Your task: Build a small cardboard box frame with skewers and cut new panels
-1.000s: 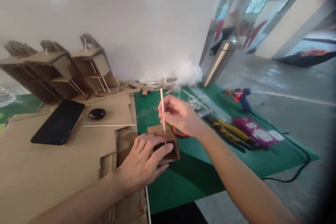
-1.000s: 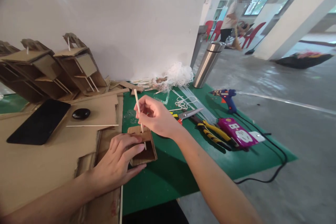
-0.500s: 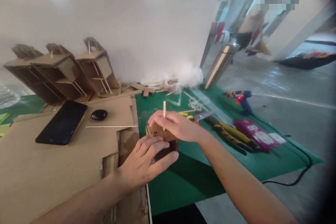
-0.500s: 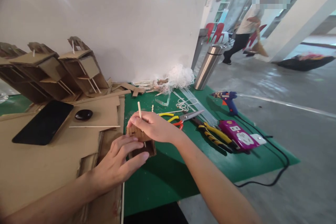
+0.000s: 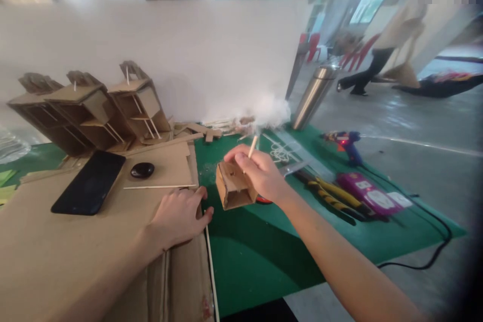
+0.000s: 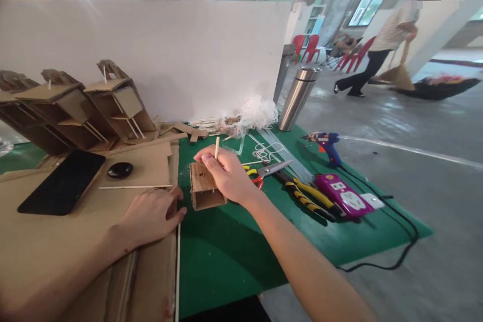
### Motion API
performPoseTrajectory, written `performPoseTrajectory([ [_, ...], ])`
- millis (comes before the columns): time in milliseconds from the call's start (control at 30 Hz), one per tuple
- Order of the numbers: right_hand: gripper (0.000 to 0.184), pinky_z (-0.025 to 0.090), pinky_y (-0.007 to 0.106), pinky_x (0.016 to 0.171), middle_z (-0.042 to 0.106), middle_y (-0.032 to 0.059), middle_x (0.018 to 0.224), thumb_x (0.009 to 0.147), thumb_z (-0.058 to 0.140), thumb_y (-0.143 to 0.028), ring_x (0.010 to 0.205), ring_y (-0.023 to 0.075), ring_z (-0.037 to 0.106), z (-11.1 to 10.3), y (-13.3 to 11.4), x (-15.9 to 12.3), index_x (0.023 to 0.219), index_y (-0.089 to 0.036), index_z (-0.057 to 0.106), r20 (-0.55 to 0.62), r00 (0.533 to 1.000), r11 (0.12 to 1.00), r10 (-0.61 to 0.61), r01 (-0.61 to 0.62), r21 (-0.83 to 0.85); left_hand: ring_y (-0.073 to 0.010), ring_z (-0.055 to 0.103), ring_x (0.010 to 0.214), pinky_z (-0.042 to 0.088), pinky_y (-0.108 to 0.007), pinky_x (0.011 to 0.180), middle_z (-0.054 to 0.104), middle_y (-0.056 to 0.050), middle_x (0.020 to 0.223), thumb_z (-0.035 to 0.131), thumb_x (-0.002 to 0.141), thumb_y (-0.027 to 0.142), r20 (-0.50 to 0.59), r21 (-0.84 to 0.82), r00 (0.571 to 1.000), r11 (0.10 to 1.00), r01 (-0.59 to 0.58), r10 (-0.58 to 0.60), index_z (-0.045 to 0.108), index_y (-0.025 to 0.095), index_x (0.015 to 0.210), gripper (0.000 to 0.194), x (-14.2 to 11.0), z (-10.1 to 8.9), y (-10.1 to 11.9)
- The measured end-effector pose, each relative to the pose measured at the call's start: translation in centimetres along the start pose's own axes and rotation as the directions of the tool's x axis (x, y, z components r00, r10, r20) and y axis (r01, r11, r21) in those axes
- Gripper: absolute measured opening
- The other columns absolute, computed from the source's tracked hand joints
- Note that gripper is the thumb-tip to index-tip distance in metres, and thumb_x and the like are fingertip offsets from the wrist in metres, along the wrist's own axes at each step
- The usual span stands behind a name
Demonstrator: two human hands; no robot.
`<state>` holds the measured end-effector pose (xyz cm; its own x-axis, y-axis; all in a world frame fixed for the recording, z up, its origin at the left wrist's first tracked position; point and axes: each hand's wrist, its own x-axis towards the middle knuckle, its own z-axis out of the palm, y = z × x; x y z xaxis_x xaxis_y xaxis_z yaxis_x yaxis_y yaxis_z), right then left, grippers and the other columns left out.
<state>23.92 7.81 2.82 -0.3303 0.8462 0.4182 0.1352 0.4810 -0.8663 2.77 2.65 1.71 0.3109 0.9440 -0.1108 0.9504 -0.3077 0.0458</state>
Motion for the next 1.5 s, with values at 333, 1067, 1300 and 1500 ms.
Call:
performPoseTrajectory([
  [333, 0.024, 0.042, 0.03, 0.064, 0.065, 0.0062, 0.088, 0.094, 0.048, -0.036, 0.078, 0.0185, 0.058, 1.5, 0.5, -0.1, 0.091, -0.018, 0.064, 0.071, 0.997, 0.995, 0.037, -0.031, -0.09, -0.0325, 0.067, 0.092, 0.051, -0.042, 0.078, 0.068, -0.011, 0.095, 0.052, 0.086, 0.04, 0.084, -0.002, 0.996, 1.0, -0.015, 0.015, 0.06, 0.019, 0.104, 0.029, -0.7, -0.1, 1.8],
  [1067, 0.027, 0.043, 0.029, 0.067, 0.065, 0.0045, 0.081, 0.094, 0.046, -0.033, 0.075, 0.0166, 0.058, 1.8, 0.6, 0.0, 0.078, -0.018, 0.061, -0.073, 0.997, 0.997, -0.019, 0.014, -0.081, -0.0313, 0.073, 0.084, 0.052, -0.038, 0.068, 0.076, -0.002, 0.084, 0.056, 0.073, 0.024, 0.195, -0.171, 0.977, 0.978, 0.122, -0.088, 0.055, 0.026, 0.112, 0.039, -0.4, -0.9, 2.6],
  [1300, 0.029, 0.044, 0.029, 0.068, 0.066, 0.0042, 0.08, 0.095, 0.046, -0.033, 0.076, 0.0165, 0.06, 2.1, 0.6, -0.2, 0.074, -0.019, 0.061, -0.098, 0.994, 0.998, -0.043, 0.039, -0.039, -0.0374, 0.072, 0.085, 0.053, -0.045, 0.069, 0.075, -0.009, 0.087, 0.051, 0.081, 0.039, 0.169, -0.142, 0.982, 0.984, 0.106, -0.082, 0.06, 0.023, 0.1, 0.026, -0.6, -0.8, 3.0],
  [1500, 0.03, 0.045, 0.028, 0.068, 0.064, 0.0033, 0.077, 0.095, 0.045, -0.033, 0.073, 0.0161, 0.059, 2.7, 0.8, -0.4, 0.073, -0.019, 0.059, -0.075, 0.996, 0.997, -0.057, 0.053, -0.057, -0.0368, 0.073, 0.084, 0.054, -0.044, 0.068, 0.075, -0.01, 0.086, 0.05, 0.078, 0.027, 0.168, -0.118, 0.985, 0.991, 0.07, -0.05, 0.062, 0.023, 0.099, 0.024, -0.9, -1.0, 3.0],
])
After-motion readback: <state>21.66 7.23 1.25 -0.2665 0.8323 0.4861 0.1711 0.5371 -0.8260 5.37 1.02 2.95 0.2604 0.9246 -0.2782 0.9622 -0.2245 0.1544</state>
